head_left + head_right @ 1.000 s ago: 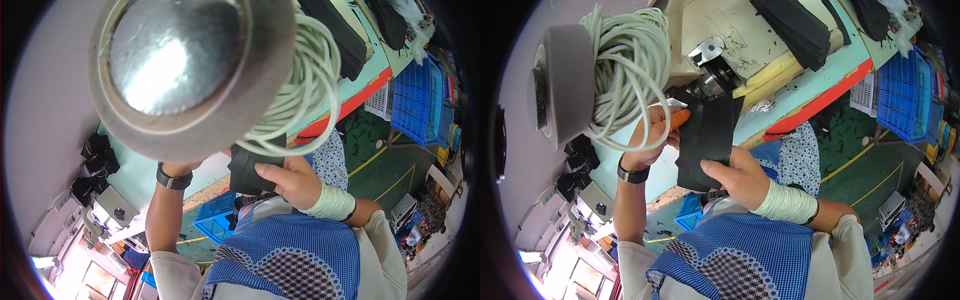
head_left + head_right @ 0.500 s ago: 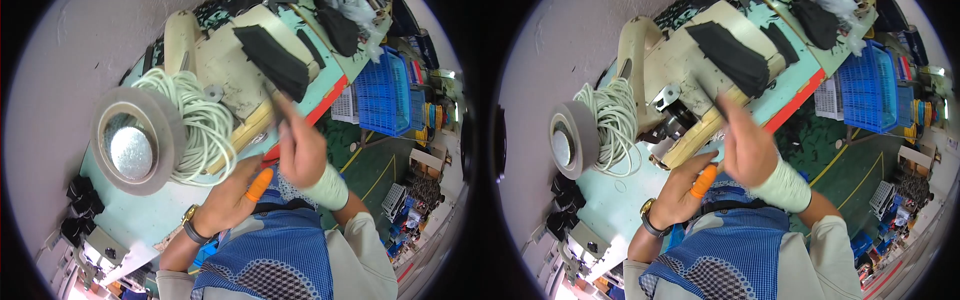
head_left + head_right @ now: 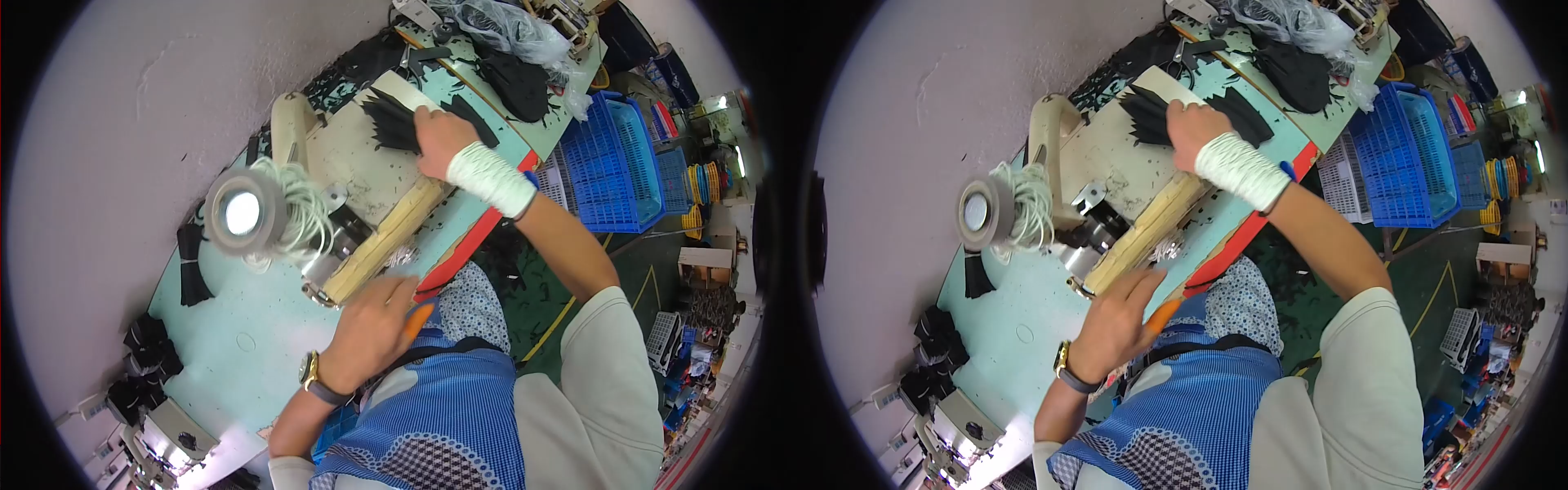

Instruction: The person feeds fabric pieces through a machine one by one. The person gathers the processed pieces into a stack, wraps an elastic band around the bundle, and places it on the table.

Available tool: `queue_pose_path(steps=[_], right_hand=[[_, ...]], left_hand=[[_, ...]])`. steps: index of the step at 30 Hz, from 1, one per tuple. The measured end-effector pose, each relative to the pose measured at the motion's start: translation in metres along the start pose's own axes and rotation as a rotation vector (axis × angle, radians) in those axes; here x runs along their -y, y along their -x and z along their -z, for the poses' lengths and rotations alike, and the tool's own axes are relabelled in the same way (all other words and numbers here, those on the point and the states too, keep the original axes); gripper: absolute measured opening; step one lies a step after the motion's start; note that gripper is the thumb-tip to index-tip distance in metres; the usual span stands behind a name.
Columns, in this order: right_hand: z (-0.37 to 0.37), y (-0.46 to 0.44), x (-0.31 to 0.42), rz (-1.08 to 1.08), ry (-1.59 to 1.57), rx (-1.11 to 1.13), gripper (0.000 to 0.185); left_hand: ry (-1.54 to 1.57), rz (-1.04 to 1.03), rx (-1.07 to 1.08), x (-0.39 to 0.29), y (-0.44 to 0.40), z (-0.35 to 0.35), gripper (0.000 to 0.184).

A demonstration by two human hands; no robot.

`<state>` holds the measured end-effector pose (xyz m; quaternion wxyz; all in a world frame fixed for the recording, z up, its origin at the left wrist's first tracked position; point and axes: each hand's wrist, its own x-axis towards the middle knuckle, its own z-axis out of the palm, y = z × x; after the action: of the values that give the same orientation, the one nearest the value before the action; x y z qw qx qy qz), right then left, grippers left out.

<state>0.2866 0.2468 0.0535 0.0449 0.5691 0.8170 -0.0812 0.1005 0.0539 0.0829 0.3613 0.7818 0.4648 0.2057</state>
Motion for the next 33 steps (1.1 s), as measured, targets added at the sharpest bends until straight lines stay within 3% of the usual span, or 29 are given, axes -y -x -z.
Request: queue_pose_path(steps=[1,3,5,6,7,9,11,13,14,17,18,21,22,23,25,26,27,29,30,31,33], right_hand=[[0.009,0.006,0.003,0.0,-0.06,0.004,0.052],[0.035,0.054,0.012,0.163,-0.282,0.265,0.051],[0.018,0.102,0.024,0.508,-0.725,0.649,0.06],[0.025,0.12,0.038,0.468,-0.722,0.943,0.06],[0.0,0.143,0.049,0.573,-0.954,0.874,0.051],[-0.016,0.173,0.044,0.457,-0.832,1.021,0.063],[-0.029,0.207,0.03,0.327,-1.148,0.722,0.056],[-0.047,0.225,0.049,-0.054,-1.555,0.57,0.052],[-0.047,0.229,0.064,-0.303,-1.659,0.61,0.044],[-0.061,0.236,0.076,-0.249,-1.65,0.457,0.039],[-0.057,0.234,0.074,-0.36,-1.686,0.437,0.035],[-0.091,0.221,0.093,-0.188,-1.518,0.259,0.038],[-0.105,0.214,0.111,-0.302,-1.499,0.304,0.046],[-0.131,0.207,0.116,-0.235,-1.224,0.234,0.05],[-0.155,0.195,0.098,-0.094,-1.138,0.18,0.042],[-0.15,0.193,0.085,-0.161,-1.211,0.343,0.034],[-0.144,0.191,0.074,-0.16,-1.211,0.348,0.034],[-0.125,0.196,0.062,-0.246,-1.292,0.47,0.029],[-0.106,0.192,0.061,-0.229,-1.237,0.494,0.029],[-0.095,0.189,0.065,-0.219,-1.235,0.503,0.029],[-0.081,0.184,0.083,-0.121,-1.423,0.402,0.031]], left_hand=[[-0.272,-0.223,-0.151,-0.002,-0.008,0.004,0.057],[-0.364,-0.275,-0.166,-0.029,-0.015,0.041,0.064],[-0.265,-0.201,0.121,-0.031,-0.007,0.045,0.072],[-0.219,-0.15,0.257,-0.031,-0.004,0.048,0.077],[0.04,0.022,0.562,-0.016,0.006,0.036,0.076],[0.356,0.107,0.726,0.008,0.038,0.007,0.079],[0.568,0.095,0.463,0.019,0.076,-0.016,0.075],[0.533,0.158,0.412,0.009,0.09,-0.03,0.076],[0.489,0.202,0.334,0.005,0.094,-0.035,0.077],[0.447,0.18,0.283,0.002,0.102,-0.034,0.071],[0.446,0.189,0.284,0.003,0.104,-0.032,0.071],[0.586,0.379,0.161,0.026,0.111,-0.037,0.054],[0.658,0.508,0.104,0.049,0.118,-0.051,0.051],[0.727,0.645,0.044,0.076,0.131,-0.068,0.049],[0.423,0.897,-0.033,0.139,0.167,-0.11,0.037],[0.232,0.635,-0.129,0.131,0.163,-0.105,0.025],[0.233,0.639,-0.129,0.125,0.155,-0.094,0.025],[-0.23,0.414,-0.32,0.102,0.147,-0.07,0.018],[-0.024,0.522,-0.238,0.094,0.144,-0.055,0.015],[-0.025,0.532,-0.245,0.08,0.137,-0.04,0.015],[0.742,0.775,-0.086,0.054,0.119,-0.012,0.012]])
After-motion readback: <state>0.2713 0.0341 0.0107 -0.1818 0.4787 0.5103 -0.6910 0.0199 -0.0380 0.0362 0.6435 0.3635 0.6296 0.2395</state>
